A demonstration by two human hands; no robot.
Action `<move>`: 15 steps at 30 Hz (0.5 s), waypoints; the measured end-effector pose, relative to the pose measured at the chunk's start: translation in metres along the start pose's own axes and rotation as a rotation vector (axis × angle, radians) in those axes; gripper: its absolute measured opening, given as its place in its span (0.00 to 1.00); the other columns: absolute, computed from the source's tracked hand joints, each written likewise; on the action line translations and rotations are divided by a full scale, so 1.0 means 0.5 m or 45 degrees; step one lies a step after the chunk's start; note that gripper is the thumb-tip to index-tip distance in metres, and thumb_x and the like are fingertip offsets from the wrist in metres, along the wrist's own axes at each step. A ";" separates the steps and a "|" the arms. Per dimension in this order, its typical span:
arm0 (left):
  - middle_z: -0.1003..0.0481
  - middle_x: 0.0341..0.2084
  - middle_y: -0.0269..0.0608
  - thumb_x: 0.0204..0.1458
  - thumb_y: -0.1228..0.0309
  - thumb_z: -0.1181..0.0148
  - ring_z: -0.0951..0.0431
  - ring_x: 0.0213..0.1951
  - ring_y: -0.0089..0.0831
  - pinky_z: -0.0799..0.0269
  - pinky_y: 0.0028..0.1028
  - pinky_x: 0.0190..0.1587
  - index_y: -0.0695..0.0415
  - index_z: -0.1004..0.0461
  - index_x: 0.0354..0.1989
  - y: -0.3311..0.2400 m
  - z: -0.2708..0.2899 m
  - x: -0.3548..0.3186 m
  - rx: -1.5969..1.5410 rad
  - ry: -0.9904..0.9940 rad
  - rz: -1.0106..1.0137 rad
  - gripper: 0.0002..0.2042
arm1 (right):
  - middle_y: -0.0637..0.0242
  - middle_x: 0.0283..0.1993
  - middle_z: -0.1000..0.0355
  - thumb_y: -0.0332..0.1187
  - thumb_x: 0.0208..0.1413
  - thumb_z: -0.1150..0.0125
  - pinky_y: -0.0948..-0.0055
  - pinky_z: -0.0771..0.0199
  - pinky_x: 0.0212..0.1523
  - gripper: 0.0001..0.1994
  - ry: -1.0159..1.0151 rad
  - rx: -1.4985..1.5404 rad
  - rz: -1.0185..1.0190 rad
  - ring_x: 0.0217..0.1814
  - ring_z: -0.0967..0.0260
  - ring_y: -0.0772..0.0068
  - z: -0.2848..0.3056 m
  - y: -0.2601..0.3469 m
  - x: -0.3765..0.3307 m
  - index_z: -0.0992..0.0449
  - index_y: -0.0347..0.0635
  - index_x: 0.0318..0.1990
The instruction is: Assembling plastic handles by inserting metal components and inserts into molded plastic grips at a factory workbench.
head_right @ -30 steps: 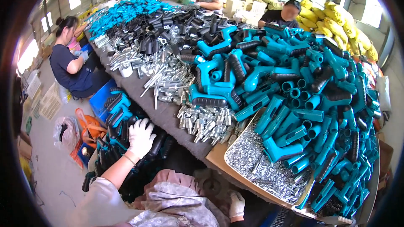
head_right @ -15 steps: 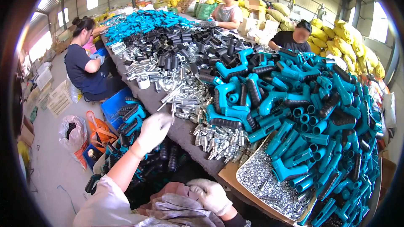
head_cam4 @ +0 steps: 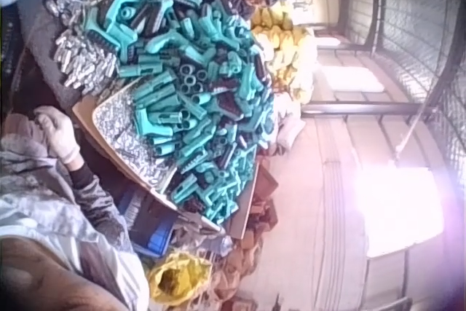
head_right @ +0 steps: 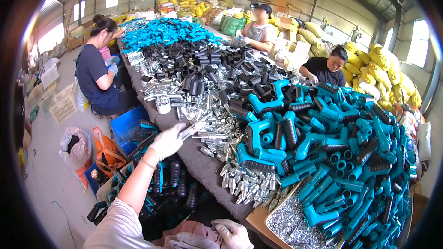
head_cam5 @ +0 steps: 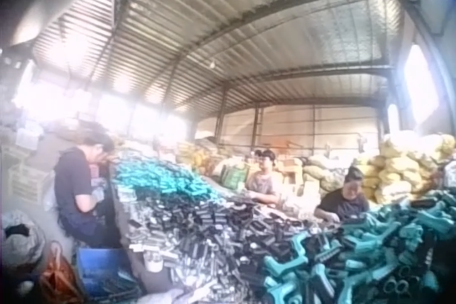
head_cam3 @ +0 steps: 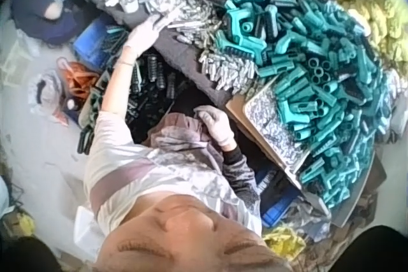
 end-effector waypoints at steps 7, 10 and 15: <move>0.21 0.46 0.59 0.57 0.54 0.43 0.20 0.50 0.52 0.25 0.46 0.54 0.64 0.26 0.50 0.066 0.036 0.200 0.339 -0.208 0.212 0.24 | 0.58 0.43 0.20 0.29 0.63 0.43 0.70 0.24 0.48 0.11 0.038 0.164 -0.037 0.45 0.23 0.66 -0.057 -0.042 0.031 0.19 0.35 0.47; 0.19 0.44 0.58 0.58 0.57 0.49 0.19 0.48 0.53 0.23 0.46 0.51 0.64 0.22 0.47 0.144 -0.024 0.272 0.421 -0.196 0.307 0.22 | 0.56 0.44 0.20 0.31 0.63 0.43 0.68 0.23 0.49 0.11 0.074 0.120 -0.025 0.46 0.22 0.61 -0.064 -0.042 0.021 0.19 0.35 0.46; 0.20 0.34 0.61 0.59 0.55 0.48 0.19 0.40 0.55 0.24 0.49 0.42 0.64 0.23 0.39 0.250 -0.012 0.191 0.522 -0.414 -0.211 0.20 | 0.58 0.47 0.20 0.32 0.66 0.43 0.70 0.23 0.51 0.11 0.107 0.157 -0.047 0.46 0.22 0.65 -0.059 -0.083 -0.022 0.19 0.37 0.49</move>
Point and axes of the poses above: each hand's wrist, its own x-axis towards the middle knuckle, its own z-axis out of the back of the hand, y = z × x, the point moved 3 cm from there along x, towards the middle knuckle
